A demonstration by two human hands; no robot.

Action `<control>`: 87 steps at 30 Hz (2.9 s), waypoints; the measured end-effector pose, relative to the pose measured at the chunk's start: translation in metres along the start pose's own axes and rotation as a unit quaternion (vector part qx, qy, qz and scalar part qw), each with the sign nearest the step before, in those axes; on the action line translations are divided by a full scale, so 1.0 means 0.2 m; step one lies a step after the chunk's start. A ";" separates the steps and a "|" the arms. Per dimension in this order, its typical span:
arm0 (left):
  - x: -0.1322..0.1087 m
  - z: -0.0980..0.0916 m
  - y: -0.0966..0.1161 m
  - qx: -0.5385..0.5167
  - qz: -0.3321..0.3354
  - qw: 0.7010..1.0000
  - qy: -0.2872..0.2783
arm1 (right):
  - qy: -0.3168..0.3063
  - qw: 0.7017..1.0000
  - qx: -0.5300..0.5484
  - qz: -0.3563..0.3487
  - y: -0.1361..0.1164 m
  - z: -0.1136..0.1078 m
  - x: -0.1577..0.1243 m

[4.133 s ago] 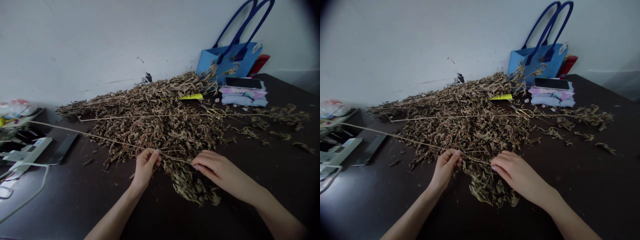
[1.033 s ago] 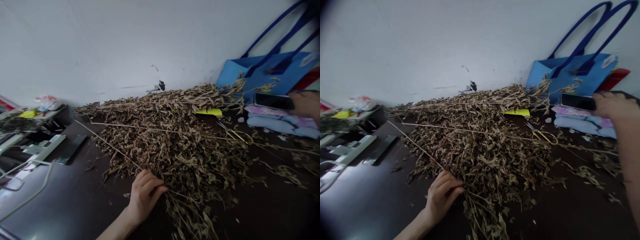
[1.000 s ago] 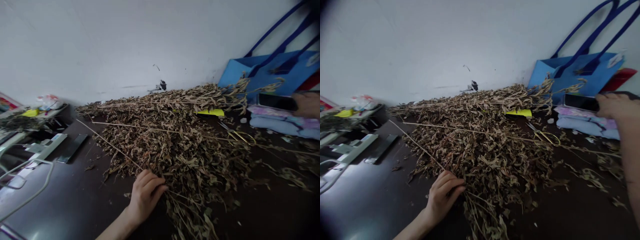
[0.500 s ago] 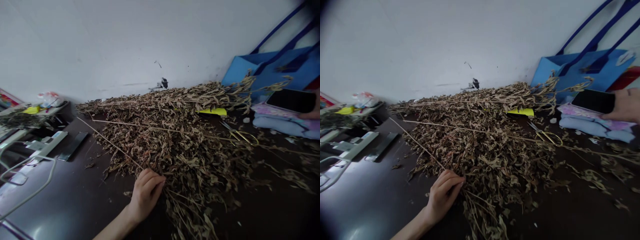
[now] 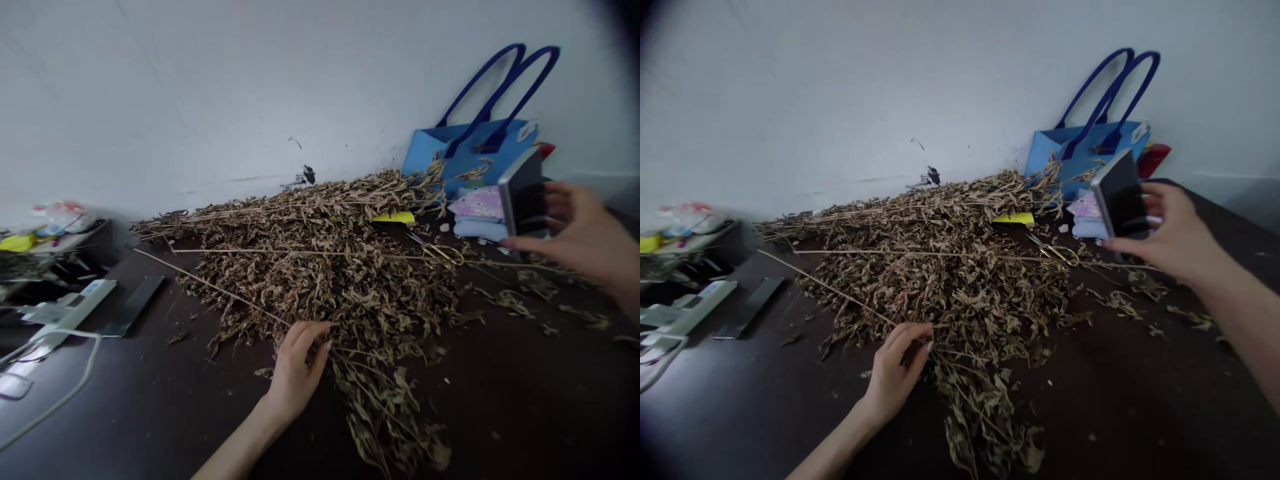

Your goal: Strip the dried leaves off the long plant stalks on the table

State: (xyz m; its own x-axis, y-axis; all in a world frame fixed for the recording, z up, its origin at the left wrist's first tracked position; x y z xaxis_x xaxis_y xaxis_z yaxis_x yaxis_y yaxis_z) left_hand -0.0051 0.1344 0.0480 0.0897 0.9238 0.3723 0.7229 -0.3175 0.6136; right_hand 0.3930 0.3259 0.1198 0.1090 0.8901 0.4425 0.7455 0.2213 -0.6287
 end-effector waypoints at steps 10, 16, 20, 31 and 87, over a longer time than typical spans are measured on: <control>0.00 0.01 0.00 -0.235 -0.071 0.968 -0.057 | -0.290 0.938 0.190 -0.007 -0.70 0.58 -0.66; -0.05 0.15 0.01 -0.580 -0.169 0.792 -0.085 | -0.359 0.904 0.233 0.006 -0.91 0.82 -0.89; -0.07 0.21 -0.06 -0.639 -0.263 0.721 -0.046 | -0.356 0.890 0.284 -0.004 -0.97 0.85 -0.95; -0.09 0.25 -0.10 -0.676 -0.328 0.658 -0.051 | -0.345 0.780 0.482 0.203 -0.84 0.88 -1.03; -0.10 0.26 -0.04 -0.723 -0.324 0.605 -0.075 | -0.348 0.695 0.581 0.242 -0.86 0.90 -1.23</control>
State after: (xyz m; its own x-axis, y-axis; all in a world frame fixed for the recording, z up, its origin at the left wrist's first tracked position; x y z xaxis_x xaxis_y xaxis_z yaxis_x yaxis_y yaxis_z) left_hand 0.0228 0.1285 -0.0001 0.2486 0.9290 -0.2742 -0.7070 0.3675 0.6042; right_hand 0.1188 0.1407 0.0047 -0.4829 0.8604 -0.1630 -0.3465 -0.3587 -0.8667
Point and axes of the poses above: each hand's wrist, its own x-axis towards the middle knuckle, its own z-axis out of the palm, y = z × x, the point moved 9 cm from there along x, towards the middle knuckle, and after that the axes turned 6 degrees about x, right-handed, at the moved point
